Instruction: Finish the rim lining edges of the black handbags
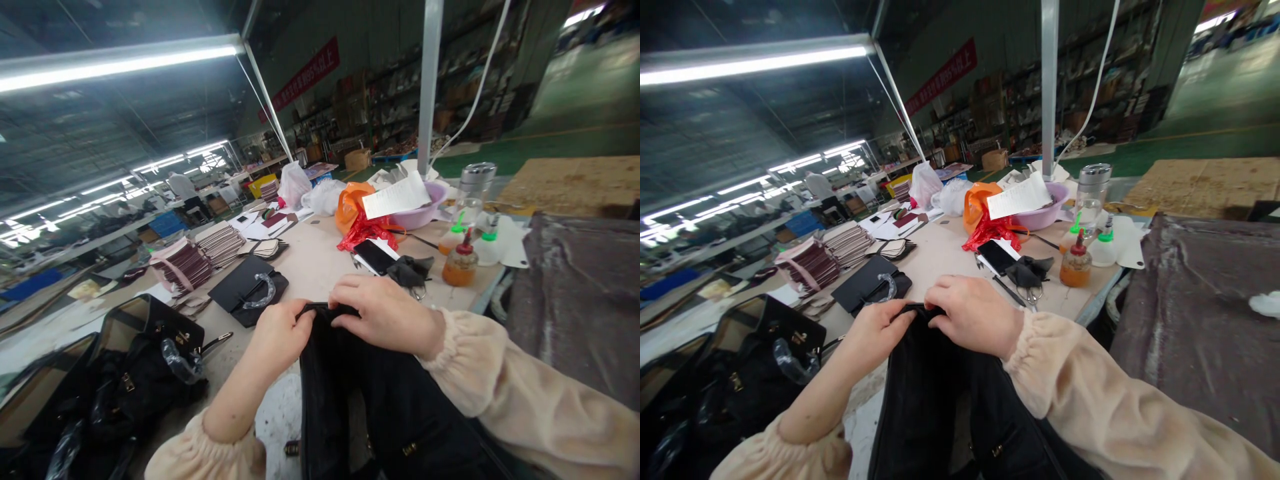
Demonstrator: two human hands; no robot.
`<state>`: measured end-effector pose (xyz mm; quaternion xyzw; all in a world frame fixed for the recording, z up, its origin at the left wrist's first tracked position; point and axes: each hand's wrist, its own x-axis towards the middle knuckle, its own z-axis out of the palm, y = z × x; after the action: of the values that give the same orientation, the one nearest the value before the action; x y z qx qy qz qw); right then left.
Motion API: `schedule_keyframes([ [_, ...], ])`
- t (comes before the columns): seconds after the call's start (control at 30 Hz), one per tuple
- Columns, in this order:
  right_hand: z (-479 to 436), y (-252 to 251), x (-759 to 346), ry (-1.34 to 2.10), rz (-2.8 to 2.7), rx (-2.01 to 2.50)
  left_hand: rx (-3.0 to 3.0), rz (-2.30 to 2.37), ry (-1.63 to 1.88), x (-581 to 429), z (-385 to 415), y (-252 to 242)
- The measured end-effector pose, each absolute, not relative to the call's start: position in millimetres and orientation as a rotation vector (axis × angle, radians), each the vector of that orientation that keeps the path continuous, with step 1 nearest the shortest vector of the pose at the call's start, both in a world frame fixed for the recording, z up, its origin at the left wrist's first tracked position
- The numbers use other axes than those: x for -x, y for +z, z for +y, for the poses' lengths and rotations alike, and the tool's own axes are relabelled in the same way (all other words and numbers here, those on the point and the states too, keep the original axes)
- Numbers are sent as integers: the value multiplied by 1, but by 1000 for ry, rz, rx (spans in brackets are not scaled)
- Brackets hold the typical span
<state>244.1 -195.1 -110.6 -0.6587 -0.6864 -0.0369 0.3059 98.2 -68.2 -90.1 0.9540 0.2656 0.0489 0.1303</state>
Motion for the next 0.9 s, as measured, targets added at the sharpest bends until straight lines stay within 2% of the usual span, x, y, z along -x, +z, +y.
schedule_keyframes([
  [0.43,-187,-109,-239,-273,-1857,1708,-2805,841,193,-98,-73,-93],
  [0.63,-183,-109,-242,-198,-1922,1617,-2765,827,203,-97,-73,-93],
  [0.9,-184,-111,-238,-136,-1722,1878,-2756,795,190,-98,-70,-92],
])
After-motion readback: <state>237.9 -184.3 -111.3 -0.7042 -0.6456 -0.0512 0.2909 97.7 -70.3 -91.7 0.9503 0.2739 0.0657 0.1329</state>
